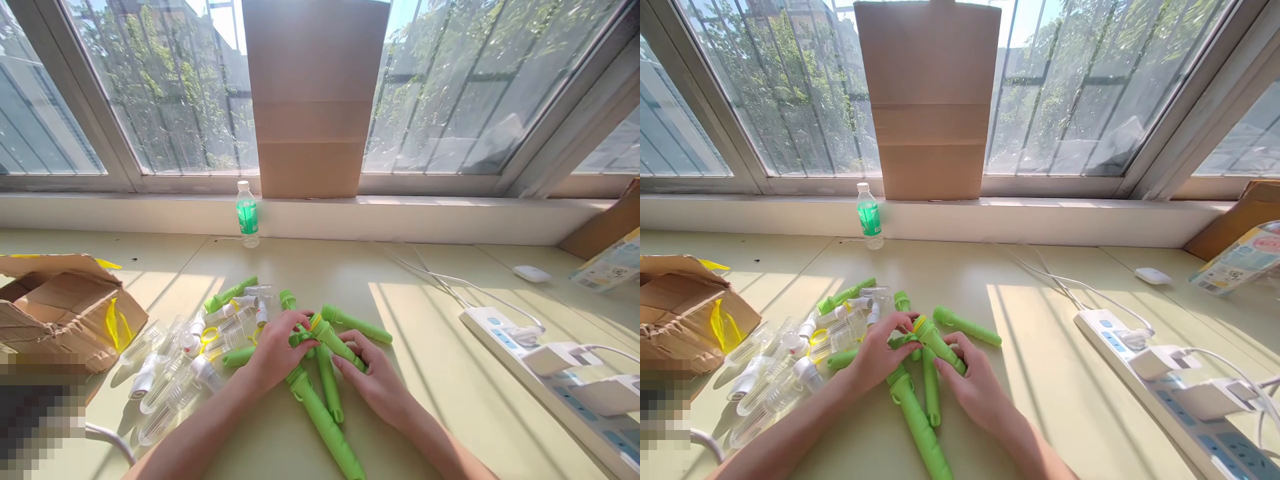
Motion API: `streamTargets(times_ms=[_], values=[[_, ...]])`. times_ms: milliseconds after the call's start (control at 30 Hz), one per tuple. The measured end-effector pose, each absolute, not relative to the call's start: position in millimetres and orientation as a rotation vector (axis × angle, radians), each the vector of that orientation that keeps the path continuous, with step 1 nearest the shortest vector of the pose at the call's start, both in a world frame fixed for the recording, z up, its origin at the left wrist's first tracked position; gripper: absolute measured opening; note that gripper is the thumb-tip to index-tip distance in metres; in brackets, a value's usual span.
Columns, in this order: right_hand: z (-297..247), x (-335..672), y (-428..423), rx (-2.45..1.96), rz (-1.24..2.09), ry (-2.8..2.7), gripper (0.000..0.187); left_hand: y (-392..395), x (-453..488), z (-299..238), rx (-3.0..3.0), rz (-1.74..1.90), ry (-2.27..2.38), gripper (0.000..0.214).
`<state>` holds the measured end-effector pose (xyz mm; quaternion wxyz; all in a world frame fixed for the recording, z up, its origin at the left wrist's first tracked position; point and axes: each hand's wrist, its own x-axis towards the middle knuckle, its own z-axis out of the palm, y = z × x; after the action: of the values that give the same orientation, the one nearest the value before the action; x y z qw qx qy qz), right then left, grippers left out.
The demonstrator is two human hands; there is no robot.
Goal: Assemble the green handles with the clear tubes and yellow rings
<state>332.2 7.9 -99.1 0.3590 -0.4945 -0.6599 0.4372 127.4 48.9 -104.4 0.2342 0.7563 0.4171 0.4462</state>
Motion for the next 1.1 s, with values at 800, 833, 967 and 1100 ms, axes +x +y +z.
streamTargets(times_ms=[800,833,967,1100], values=[[-98.2,328.4,6.8,-1.254,1.166,-1.712,0.04,48.4,129.2,-99.8,2.056,1.171,1.255,0.021],[-98.4,328.1,6.7,-1.256,1.164,-1.713,0.041,48.2,129.1,-99.4,2.057,1.171,1.257,0.022],[-99.4,328.2,6.6,-1.267,1.146,-1.727,0.044,47.7,128.7,-98.3,2.066,1.166,1.259,0.028],[-98.7,329.6,7.2,-1.255,1.176,-1.712,0.041,47.4,128.4,-98.2,2.066,1.147,1.257,0.027]])
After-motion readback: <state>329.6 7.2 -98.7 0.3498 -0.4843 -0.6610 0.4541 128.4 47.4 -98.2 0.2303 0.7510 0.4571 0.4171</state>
